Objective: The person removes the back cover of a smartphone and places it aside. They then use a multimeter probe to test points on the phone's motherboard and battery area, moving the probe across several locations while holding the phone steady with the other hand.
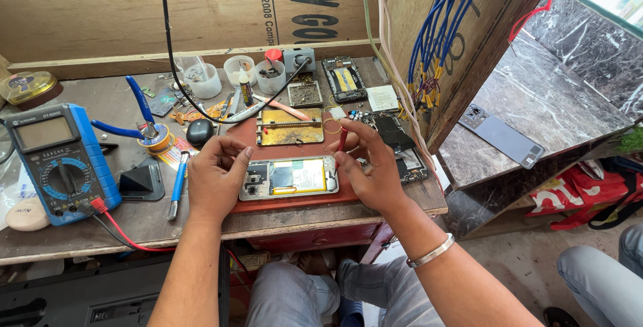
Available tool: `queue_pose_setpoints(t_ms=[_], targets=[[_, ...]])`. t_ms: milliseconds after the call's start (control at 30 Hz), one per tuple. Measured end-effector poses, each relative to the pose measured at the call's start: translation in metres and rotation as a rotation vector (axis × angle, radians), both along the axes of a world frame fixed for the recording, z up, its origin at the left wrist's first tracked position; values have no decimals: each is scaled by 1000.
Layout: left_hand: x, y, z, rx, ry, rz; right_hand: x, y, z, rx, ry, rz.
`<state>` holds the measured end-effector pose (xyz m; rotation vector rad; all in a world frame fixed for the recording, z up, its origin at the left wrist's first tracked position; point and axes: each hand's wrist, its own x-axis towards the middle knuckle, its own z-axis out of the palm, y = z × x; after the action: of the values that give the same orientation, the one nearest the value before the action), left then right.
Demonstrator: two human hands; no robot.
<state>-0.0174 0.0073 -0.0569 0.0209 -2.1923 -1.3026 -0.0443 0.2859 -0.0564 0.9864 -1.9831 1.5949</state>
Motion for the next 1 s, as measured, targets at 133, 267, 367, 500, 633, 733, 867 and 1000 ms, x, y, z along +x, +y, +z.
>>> queue_pose_setpoints(t_ms=[133, 267, 367, 500, 633, 733, 867, 1000], targets=[[0, 0, -1, 3, 9, -11, 0, 2, -2, -7, -36, 45], [0, 0, -1, -1, 11, -4, -5, -5, -2, 111, 138, -172], [0, 0, 0, -4, 8, -1, -2, -3, -2, 77, 31, -40], [0, 0, -1, -9, 12, -5, 3, 3, 2, 4, -76, 117], [0, 0, -1, 0, 19, -7, -3, -5, 5, 97, 175, -183], [0, 0, 0, -1, 21, -8, -2, -5, 3, 96, 78, -138], [0, -1, 0, -3, 26, -13, 1, 1, 0, 45, 81, 2], [0, 0, -1, 2, 29, -13, 0, 1, -2, -3, 36, 28]])
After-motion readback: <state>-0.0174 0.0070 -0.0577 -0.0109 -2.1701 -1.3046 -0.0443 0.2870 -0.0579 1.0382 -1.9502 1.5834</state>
